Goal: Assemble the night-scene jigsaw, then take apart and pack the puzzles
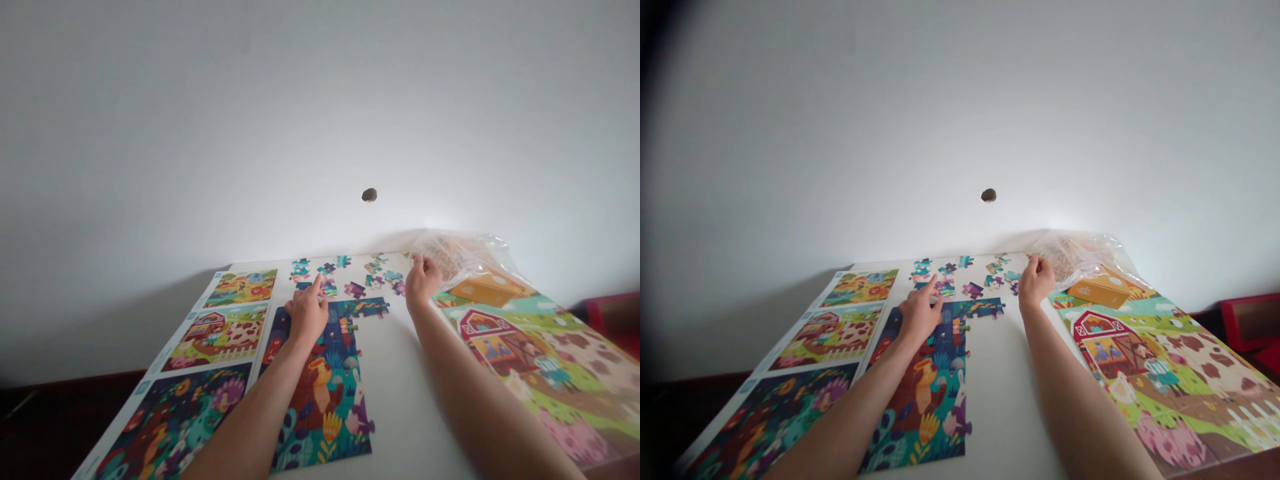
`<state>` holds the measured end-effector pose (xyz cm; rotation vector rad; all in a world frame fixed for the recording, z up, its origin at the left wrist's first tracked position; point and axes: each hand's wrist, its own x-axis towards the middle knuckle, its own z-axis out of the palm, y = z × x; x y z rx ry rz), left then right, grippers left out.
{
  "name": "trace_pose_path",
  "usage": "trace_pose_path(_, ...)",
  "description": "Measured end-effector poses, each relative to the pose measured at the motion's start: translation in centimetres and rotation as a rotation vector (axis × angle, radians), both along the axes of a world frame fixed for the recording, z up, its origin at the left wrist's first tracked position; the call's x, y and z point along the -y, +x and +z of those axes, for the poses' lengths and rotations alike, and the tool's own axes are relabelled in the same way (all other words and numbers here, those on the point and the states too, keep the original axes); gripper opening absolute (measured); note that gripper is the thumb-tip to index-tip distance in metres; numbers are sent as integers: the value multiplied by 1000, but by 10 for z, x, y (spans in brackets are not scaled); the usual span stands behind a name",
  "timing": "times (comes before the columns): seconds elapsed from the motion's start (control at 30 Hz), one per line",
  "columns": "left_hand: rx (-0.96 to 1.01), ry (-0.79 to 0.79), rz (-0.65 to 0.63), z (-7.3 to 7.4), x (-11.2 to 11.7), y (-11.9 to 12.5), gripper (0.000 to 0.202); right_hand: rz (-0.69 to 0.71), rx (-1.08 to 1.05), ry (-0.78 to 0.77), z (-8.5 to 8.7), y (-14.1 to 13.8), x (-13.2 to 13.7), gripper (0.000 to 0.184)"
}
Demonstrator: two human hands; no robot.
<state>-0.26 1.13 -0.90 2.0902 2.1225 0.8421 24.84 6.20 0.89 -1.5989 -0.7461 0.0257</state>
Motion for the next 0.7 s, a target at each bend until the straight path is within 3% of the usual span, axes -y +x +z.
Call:
trace_pose_path(0.17, 16, -2, -36, 1, 1, -1, 50, 114, 71, -92, -3, -6, 0, 36)
trace_pose_path(0.43, 23, 31, -60, 1, 3, -1, 47, 138, 107, -212, 2, -7, 3, 39)
trace_pose_path(0.7, -19, 18, -112, 0, 4, 0, 30, 351, 414, -647, -9, -16, 1, 32)
